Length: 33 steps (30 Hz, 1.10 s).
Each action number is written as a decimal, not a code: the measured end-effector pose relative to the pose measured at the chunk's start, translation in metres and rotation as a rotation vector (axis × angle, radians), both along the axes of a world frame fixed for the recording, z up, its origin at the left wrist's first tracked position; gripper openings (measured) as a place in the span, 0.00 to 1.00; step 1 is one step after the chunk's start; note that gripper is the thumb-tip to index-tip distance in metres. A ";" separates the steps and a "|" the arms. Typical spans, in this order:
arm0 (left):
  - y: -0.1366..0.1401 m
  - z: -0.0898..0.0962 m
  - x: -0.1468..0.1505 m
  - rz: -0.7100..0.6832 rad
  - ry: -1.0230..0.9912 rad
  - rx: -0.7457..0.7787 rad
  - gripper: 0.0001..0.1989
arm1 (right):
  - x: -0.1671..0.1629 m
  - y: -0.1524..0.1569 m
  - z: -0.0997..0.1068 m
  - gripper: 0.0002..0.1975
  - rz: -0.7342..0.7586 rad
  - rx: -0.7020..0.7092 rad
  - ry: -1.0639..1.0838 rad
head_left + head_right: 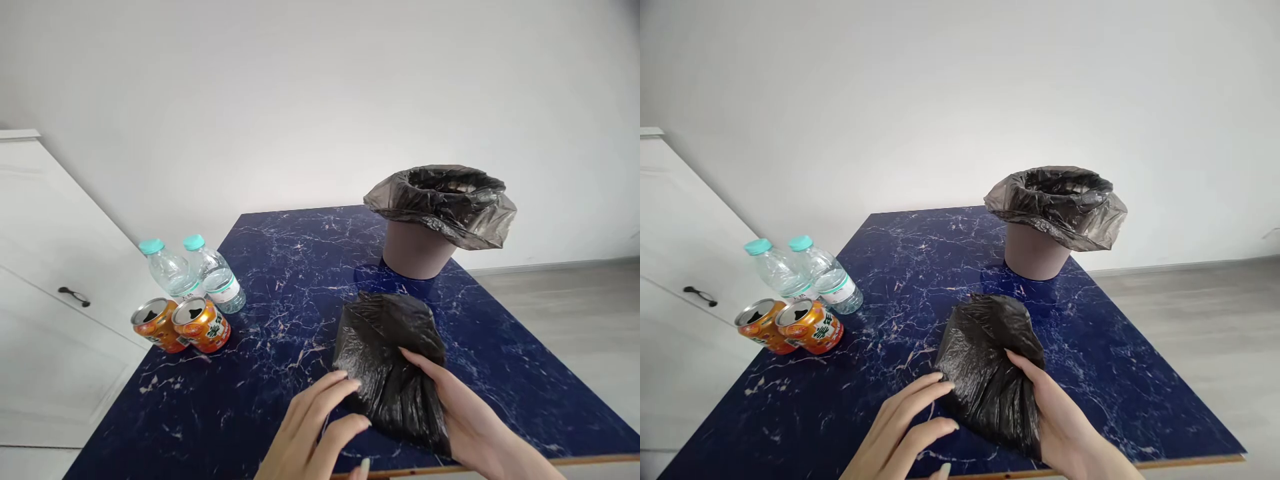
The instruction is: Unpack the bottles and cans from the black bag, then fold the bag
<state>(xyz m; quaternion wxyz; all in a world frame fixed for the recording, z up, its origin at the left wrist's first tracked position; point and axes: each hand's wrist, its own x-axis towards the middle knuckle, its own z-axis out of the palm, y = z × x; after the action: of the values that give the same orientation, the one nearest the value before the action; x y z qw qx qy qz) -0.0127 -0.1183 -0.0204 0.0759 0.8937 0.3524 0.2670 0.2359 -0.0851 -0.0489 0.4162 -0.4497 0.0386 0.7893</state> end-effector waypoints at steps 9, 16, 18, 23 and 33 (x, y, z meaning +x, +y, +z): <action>0.040 0.010 0.017 -0.178 0.266 -0.205 0.33 | 0.015 -0.014 0.010 0.31 -0.002 0.149 -0.251; 0.043 0.016 0.008 -0.172 0.328 -0.246 0.29 | 0.080 -0.044 0.024 0.41 -0.045 0.636 -1.217; 0.047 0.013 0.013 -0.177 0.337 -0.236 0.29 | 0.076 -0.052 0.023 0.38 -0.069 0.855 -1.580; 0.070 0.007 0.037 -0.115 0.281 -0.162 0.28 | 0.014 -0.050 0.014 0.35 0.136 1.354 -1.979; 0.104 -0.017 0.063 -0.167 0.400 0.006 0.41 | -0.026 0.011 -0.032 0.37 0.325 1.224 -2.230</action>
<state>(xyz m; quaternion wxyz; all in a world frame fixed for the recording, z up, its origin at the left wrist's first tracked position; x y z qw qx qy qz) 0.0503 -0.0146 -0.0372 0.0237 0.9552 0.2844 0.0780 0.2098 -0.0744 -0.0810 0.2605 -0.6002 -0.7518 -0.0820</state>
